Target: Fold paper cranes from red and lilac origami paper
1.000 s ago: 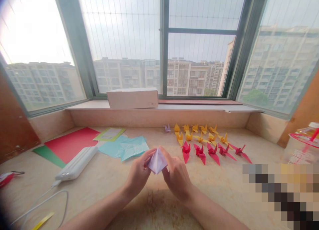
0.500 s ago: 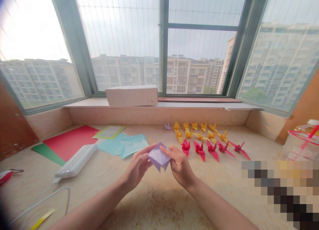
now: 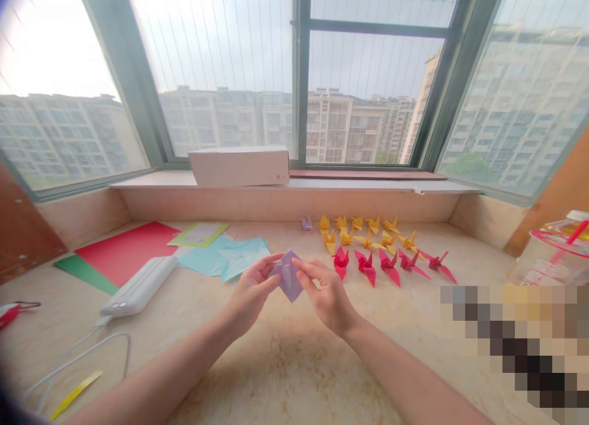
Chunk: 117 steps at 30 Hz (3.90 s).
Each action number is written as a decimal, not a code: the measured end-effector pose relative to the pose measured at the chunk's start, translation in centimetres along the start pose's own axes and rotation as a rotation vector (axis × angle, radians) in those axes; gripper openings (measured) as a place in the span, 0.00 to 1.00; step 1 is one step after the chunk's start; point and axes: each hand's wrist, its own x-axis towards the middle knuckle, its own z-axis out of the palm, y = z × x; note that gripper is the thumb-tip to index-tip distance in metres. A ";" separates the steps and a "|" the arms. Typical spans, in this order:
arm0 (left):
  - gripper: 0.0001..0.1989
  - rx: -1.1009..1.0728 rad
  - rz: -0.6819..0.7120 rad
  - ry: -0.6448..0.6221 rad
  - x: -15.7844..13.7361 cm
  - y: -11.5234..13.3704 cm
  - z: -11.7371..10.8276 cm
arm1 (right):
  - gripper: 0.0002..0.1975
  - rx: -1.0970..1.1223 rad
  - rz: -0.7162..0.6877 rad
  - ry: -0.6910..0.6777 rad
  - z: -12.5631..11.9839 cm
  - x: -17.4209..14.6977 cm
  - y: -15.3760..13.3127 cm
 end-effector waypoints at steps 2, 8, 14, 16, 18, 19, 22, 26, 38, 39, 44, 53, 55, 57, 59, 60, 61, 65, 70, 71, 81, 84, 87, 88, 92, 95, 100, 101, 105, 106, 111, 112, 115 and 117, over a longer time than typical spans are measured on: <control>0.20 0.010 0.007 0.061 0.2 -0.1 -0.1 | 0.16 0.064 0.049 0.045 0.6 0.0 0.4; 0.18 -0.044 -0.121 0.018 -0.3 0.2 0.6 | 0.19 0.258 0.183 0.174 1.3 -0.1 0.5; 0.21 0.037 -0.145 -0.059 -0.5 0.0 0.8 | 0.18 0.107 0.172 0.049 0.6 -0.2 -0.9; 0.21 0.106 -0.097 -0.002 -0.3 0.0 0.4 | 0.18 0.074 0.165 -0.038 0.4 -0.3 -1.2; 0.20 0.183 -0.067 0.043 0.0 0.1 0.0 | 0.18 0.070 0.162 -0.119 0.3 -0.3 -1.3; 0.19 0.218 -0.057 0.055 0.2 0.1 -0.2 | 0.18 0.067 0.157 -0.147 0.3 -0.3 -1.3; 0.18 0.285 -0.050 0.069 0.3 0.2 -0.5 | 0.17 0.035 0.107 -0.162 0.2 -0.1 -1.1; 0.18 0.339 -0.060 0.052 0.3 0.2 -0.5 | 0.14 0.020 0.094 -0.116 -0.1 0.3 -0.8; 0.15 0.435 -0.040 -0.017 0.3 0.1 -0.4 | 0.10 0.036 0.151 -0.203 -0.9 0.6 -0.6; 0.14 0.432 -0.044 -0.029 0.2 0.2 -0.3 | 0.10 0.045 0.157 -0.204 -0.9 0.7 -0.6; 0.12 0.458 -0.052 -0.088 0.0 0.2 -0.2 | 0.10 0.148 0.185 -0.195 -1.0 0.9 -0.5; 0.16 0.474 -0.059 -0.193 -0.2 0.0 -0.1 | 0.16 0.092 0.229 -0.023 -0.7 1.1 0.2; 0.16 0.466 -0.075 -0.230 -0.4 0.1 0.1 | 0.15 0.041 0.199 0.012 -0.5 1.0 0.4; 0.16 0.451 -0.097 -0.258 -0.6 0.1 0.2 | 0.15 -0.039 0.163 0.053 -0.4 0.8 0.4; 0.15 0.435 -0.114 -0.270 -0.7 0.1 0.3 | 0.14 -0.117 0.121 0.089 -0.4 0.6 0.3; 0.15 0.427 -0.119 -0.269 -0.8 0.1 0.4 | 0.13 -0.143 0.100 0.108 -0.4 0.5 0.3; 0.15 0.419 -0.121 -0.263 -0.8 0.1 0.5 | 0.13 -0.162 0.077 0.122 -0.4 0.5 0.2; 0.18 0.381 -0.122 -0.252 -1.1 0.4 0.8 | 0.13 -0.232 -0.014 0.138 -0.5 0.4 -0.1; 0.19 0.383 -0.137 -0.259 -1.1 0.5 1.0 | 0.14 -0.331 -0.104 0.114 -0.7 0.4 -0.5; 0.19 0.385 -0.138 -0.248 -1.1 0.4 0.9 | 0.14 -0.335 -0.113 0.115 -0.7 0.4 -0.6; 0.18 0.328 -0.134 -0.218 -0.6 0.4 0.8 | 0.22 0.070 0.095 0.225 0.1 0.3 -0.3; 0.18 0.332 -0.143 -0.209 -0.6 0.9 0.9 | 0.32 0.210 0.152 0.147 0.0 0.5 -0.4; 0.18 0.324 -0.162 -0.201 -0.7 1.3 1.0 | 0.35 0.290 0.184 0.037 -0.1 0.5 -0.8; 0.18 0.315 -0.173 -0.202 -0.7 1.4 1.0 | 0.35 0.294 0.183 0.022 -0.1 0.4 -0.9; 0.19 0.247 -0.209 -0.203 -0.8 1.3 0.7 | 0.30 0.235 0.130 0.023 -0.4 0.4 -1.2; 0.19 0.192 -0.220 -0.210 -0.7 1.0 0.5 | 0.19 0.111 0.091 0.061 -0.7 0.6 -0.9; 0.18 0.150 -0.230 -0.220 -0.5 0.9 0.2 | 0.17 -0.049 0.100 0.072 -1.3 1.1 -0.2; 0.18 0.147 -0.236 -0.233 -0.5 0.9 0.1 | 0.16 -0.071 0.105 0.045 -1.4 1.1 -0.1; 0.18 0.151 -0.264 -0.300 -0.5 0.9 -0.1 | 0.13 -0.119 0.114 -0.012 -2.0 1.3 0.3; 0.18 0.162 -0.267 -0.307 -0.5 0.9 -0.1 | 0.14 -0.126 0.119 -0.018 -2.1 1.4 0.3; 0.21 0.260 -0.237 -0.301 -0.5 1.1 0.2 | 0.16 -0.167 0.155 -0.031 -2.4 1.5 0.3; 0.21 0.280 -0.229 -0.303 -0.5 1.2 0.2 | 0.15 -0.174 0.162 -0.029 -2.4 1.5 0.3; 0.22 0.344 -0.210 -0.319 -0.6 1.3 0.3 | 0.15 -0.181 0.186 -0.037 -2.5 1.5 0.1; 0.23 0.375 -0.195 -0.326 -0.6 1.2 0.4 | 0.15 -0.181 0.193 -0.043 -2.5 1.4 0.1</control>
